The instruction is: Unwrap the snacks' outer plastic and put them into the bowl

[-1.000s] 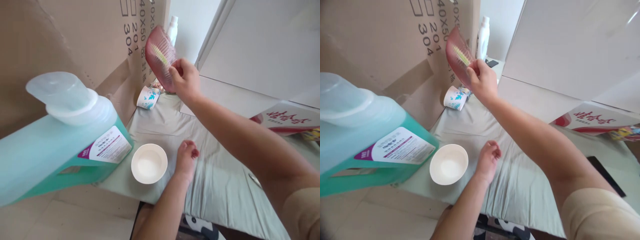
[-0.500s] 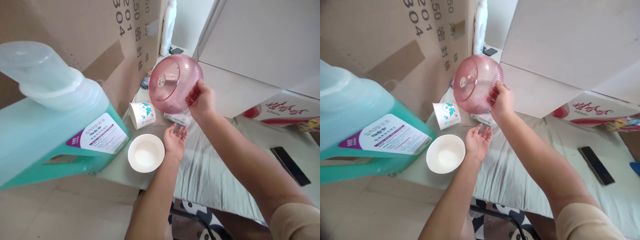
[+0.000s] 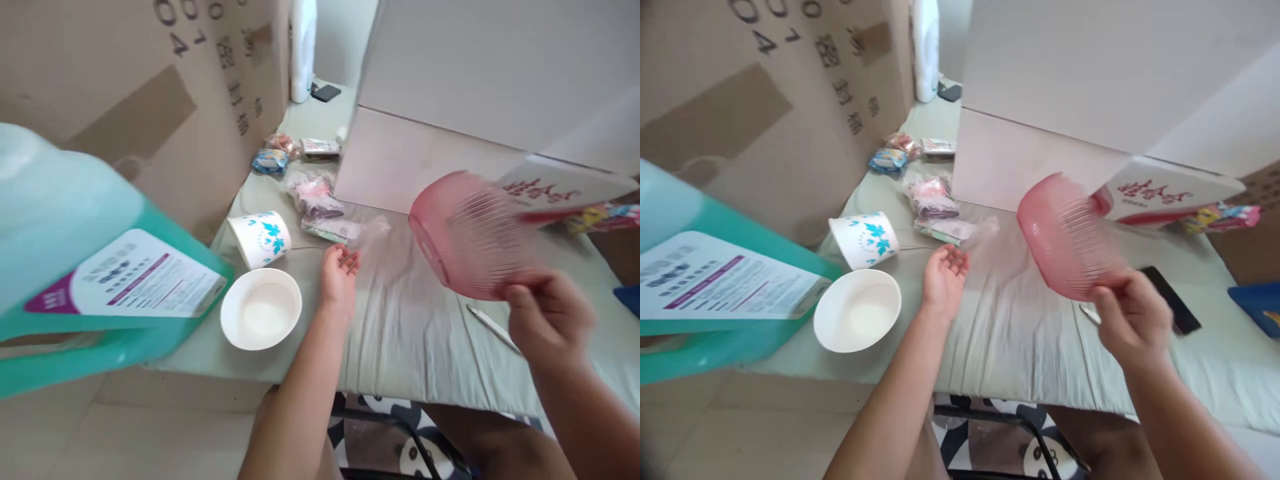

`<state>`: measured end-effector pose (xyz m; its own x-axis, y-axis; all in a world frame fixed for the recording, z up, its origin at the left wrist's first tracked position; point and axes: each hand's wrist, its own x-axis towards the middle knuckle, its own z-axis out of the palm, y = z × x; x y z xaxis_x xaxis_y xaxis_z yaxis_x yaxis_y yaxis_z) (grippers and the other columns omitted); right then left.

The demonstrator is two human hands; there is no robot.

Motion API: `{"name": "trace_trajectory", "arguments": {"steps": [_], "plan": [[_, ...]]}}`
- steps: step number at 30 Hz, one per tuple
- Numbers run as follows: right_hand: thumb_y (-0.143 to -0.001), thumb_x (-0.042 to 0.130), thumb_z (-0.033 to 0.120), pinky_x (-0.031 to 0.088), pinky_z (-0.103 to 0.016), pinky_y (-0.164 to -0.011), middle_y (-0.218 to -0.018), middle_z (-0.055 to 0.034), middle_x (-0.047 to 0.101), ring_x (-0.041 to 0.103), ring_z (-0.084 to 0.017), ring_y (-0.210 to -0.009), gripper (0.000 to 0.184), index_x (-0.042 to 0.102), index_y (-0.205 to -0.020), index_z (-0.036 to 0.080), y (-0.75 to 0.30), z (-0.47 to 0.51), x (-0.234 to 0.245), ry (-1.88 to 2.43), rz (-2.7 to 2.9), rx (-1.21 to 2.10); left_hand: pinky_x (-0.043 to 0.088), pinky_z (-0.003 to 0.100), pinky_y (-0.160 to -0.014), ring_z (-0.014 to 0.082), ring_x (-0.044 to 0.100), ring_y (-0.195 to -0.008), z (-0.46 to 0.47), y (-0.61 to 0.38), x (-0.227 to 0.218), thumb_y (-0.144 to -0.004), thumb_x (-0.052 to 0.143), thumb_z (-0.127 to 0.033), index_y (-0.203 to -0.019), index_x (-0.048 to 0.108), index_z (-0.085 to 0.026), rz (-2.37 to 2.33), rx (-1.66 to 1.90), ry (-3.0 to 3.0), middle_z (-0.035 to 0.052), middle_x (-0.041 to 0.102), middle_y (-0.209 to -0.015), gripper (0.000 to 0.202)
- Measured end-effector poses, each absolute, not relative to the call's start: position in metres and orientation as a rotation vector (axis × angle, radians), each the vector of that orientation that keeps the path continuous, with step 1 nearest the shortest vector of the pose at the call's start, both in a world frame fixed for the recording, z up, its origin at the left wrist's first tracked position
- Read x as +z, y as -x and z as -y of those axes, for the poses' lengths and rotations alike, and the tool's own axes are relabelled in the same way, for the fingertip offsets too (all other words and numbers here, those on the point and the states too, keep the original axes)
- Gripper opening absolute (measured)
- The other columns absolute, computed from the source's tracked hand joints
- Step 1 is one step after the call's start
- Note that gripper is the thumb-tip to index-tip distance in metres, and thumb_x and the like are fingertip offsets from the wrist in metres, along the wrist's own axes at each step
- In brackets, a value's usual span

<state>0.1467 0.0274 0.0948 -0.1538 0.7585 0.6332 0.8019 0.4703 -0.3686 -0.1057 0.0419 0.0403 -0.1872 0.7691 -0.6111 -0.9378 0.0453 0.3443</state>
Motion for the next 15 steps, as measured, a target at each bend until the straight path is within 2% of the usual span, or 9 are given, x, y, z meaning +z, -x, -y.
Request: {"name": "trace_trajectory", "arguments": {"steps": [3,6,12,15], "plan": [[-0.093,0.06,0.034,0.045,-0.044,-0.059,-0.073,-0.0062,0.069,0.065,-0.027,-0.063,0.007,0.063,-0.087,0.034,-0.168,-0.016,0.079,1.277,2.148,-0.026,0.048,0.026,-0.078,0.0134,0.066,-0.076,-0.042,0.095,0.04,-0.075,0.061,-0.024,-0.084,0.06,-0.019,-0.888,1.579,0.129,0.0,0.059,-0.079,0.011],[-0.097,0.056,0.03,0.038,-0.037,-0.06,-0.068,-0.0034,0.068,0.061,-0.02,-0.061,0.016,0.065,-0.084,0.026,-0.176,-0.023,0.068,1.2,2.378,-0.201,0.048,0.027,-0.078,0.0139,0.065,-0.074,-0.046,0.086,0.041,-0.071,0.063,-0.026,-0.083,0.061,-0.02,-0.938,1.605,0.045,-0.0003,0.06,-0.077,0.014],[-0.103,0.05,0.03,0.032,-0.035,-0.065,-0.07,-0.0034,0.069,0.056,-0.017,-0.063,0.03,0.068,-0.08,0.022,-0.192,-0.044,0.04,1.257,2.486,-0.38,0.048,0.026,-0.074,0.0124,0.062,-0.068,-0.05,0.077,0.045,-0.073,0.061,-0.029,-0.079,0.059,-0.018,-0.983,1.599,0.029,-0.0009,0.059,-0.073,0.013],[-0.101,0.049,0.03,0.038,-0.037,-0.072,-0.081,-0.0061,0.074,0.063,-0.021,-0.075,0.026,0.071,-0.088,0.024,-0.204,-0.045,0.036,1.339,2.512,-0.336,0.045,0.024,-0.068,0.0102,0.057,-0.061,-0.05,0.078,0.046,-0.072,0.06,-0.031,-0.078,0.056,-0.019,-1.011,1.589,0.057,-0.0028,0.055,-0.068,0.014]]}}
